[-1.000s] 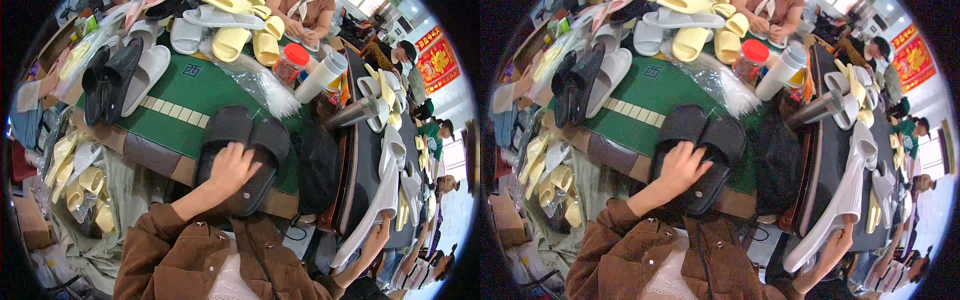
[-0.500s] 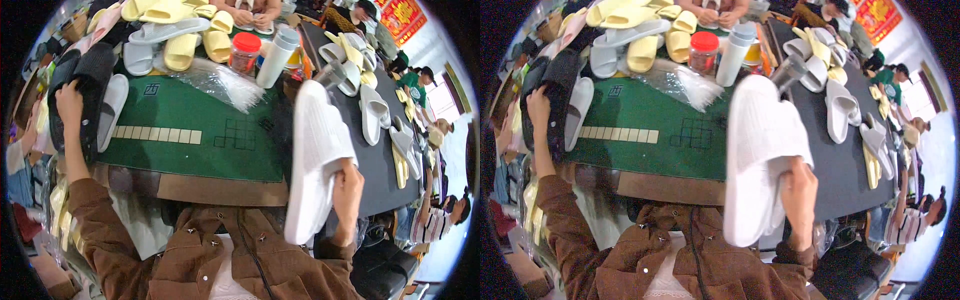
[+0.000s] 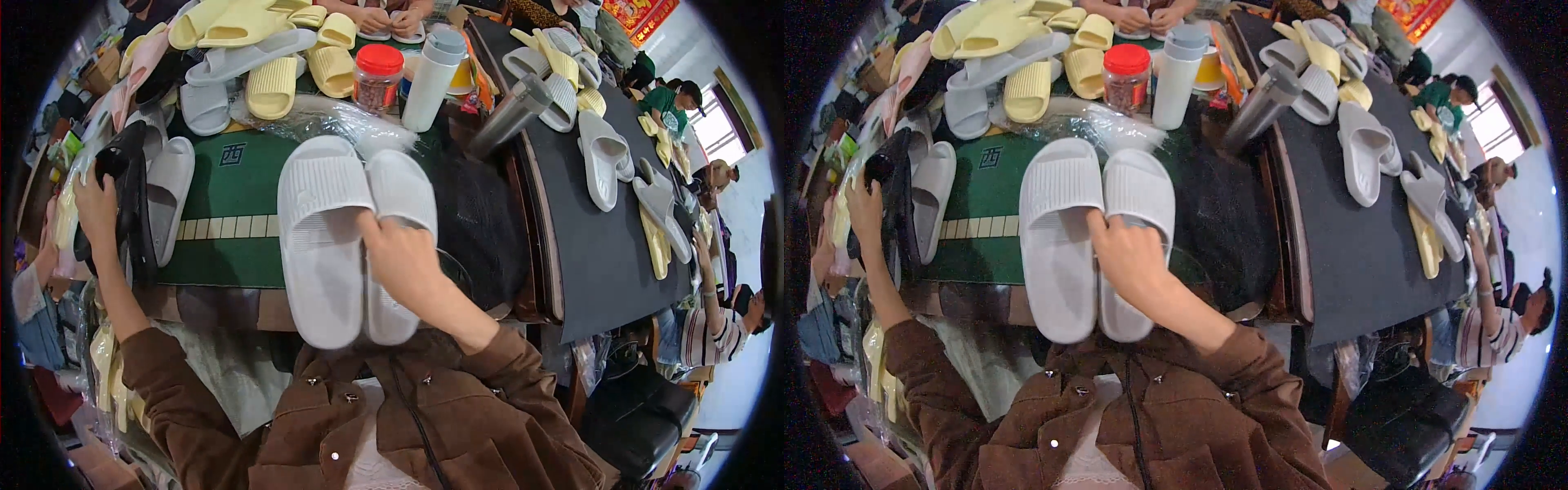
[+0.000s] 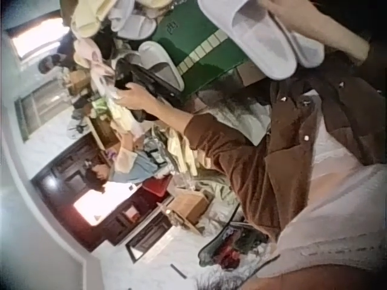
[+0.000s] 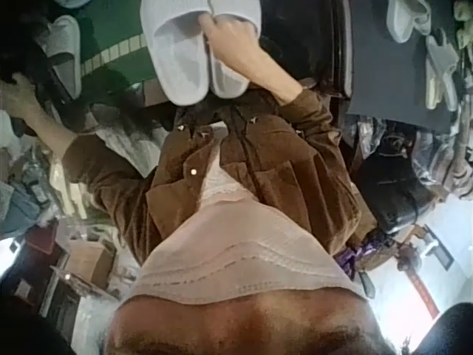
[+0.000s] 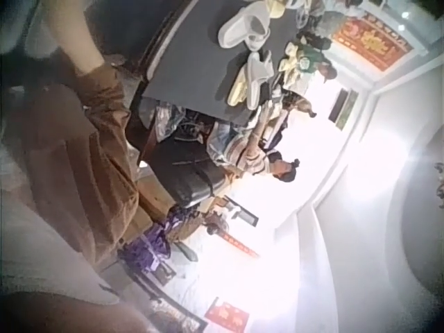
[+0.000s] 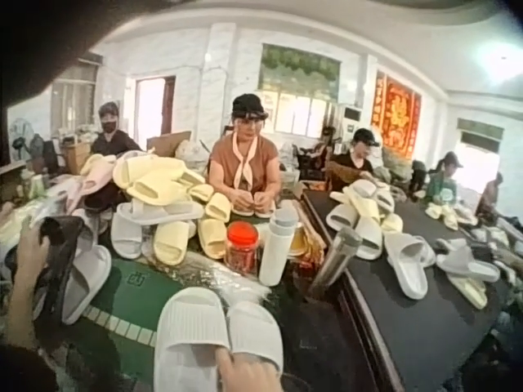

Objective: Assembling and finishing various types of slippers and shoes by hand in a workshop.

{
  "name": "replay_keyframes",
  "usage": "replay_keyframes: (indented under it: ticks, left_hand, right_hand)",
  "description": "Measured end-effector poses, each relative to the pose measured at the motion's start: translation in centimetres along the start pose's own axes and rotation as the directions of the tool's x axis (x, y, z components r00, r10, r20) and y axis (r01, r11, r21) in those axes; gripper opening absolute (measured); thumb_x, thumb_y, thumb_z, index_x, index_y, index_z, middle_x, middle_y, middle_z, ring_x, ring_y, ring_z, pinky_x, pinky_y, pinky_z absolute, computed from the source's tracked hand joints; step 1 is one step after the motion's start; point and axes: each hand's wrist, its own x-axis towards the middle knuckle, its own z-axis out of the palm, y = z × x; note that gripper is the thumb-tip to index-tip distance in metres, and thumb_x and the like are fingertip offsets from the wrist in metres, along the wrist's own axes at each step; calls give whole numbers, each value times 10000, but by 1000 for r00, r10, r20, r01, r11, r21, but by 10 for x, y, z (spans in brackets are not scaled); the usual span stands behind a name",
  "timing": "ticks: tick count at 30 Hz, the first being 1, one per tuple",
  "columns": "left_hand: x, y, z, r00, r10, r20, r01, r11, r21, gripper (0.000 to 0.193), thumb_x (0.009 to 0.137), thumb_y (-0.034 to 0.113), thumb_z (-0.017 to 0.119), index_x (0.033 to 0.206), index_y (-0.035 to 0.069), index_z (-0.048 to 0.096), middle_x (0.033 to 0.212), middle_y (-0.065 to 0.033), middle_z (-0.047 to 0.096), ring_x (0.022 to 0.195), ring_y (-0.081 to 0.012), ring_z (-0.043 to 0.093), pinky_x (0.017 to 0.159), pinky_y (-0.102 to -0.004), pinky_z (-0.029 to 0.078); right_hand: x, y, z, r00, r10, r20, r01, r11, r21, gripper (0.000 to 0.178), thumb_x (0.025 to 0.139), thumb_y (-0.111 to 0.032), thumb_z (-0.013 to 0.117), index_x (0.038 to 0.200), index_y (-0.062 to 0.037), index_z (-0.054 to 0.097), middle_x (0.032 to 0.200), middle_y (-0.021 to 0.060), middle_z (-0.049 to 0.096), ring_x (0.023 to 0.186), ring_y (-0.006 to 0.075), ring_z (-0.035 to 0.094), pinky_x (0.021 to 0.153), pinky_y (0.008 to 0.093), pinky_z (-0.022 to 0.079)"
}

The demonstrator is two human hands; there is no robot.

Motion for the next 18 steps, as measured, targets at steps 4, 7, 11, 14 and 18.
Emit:
replay_keyframes:
  ticks: [4, 7, 11, 14, 18]
  left_hand:
    - [-23, 81, -56, 974, 208, -84, -224, 910, -348, 340, 898, 130, 528, 1228, 54, 559, 1306, -226, 473, 1198, -385, 464, 1017, -412, 363]
    - [-55, 147, -76, 941, 339, 0, -266, 739, -619, 327, 885, 106, 556, 1206, 45, 572, 1313, -188, 482, 1222, -338, 454, 1031, -393, 350]
    - [-104, 207, -87, 851, 487, 197, -100, 517, -850, 347, 872, 129, 589, 1209, 51, 578, 1331, -159, 478, 1257, -336, 421, 1047, -390, 334]
    - [-128, 237, -76, 816, 561, 143, -103, 385, -917, 413, 863, 220, 620, 1251, 89, 561, 1337, -144, 477, 1269, -343, 407, 1067, -425, 305]
    - [-158, 265, -75, 712, 697, 85, -275, 388, -880, 531, 830, 391, 640, 1310, 196, 524, 1334, -115, 484, 1273, -344, 398, 1080, -498, 252]
  right_hand:
    - [3, -7, 42, 996, -18, 88, 23, 999, -49, 290, 758, -86, 600, 1022, -41, 490, 707, 119, 610, 563, 257, 647, 462, 356, 496]
    - [0, -5, 48, 990, -22, 143, 25, 1000, -19, 420, 787, -62, 562, 1196, -41, 471, 737, 122, 601, 552, 267, 628, 464, 372, 485]
    - [-5, 5, 17, 955, -92, 283, 20, 969, 246, 649, 785, 12, 495, 1407, -94, 343, 1001, 215, 591, 712, 348, 639, 623, 415, 526]
    - [-9, 20, -3, 968, -251, 7, 187, 741, 645, 694, 758, 92, 424, 1423, -75, 317, 1247, 181, 540, 777, 245, 618, 746, 324, 503]
    - [0, 32, -56, 959, 30, 283, -264, 469, 843, 657, 807, 81, 379, 1439, -62, 267, 1153, 128, 595, 668, 116, 524, 679, 235, 470]
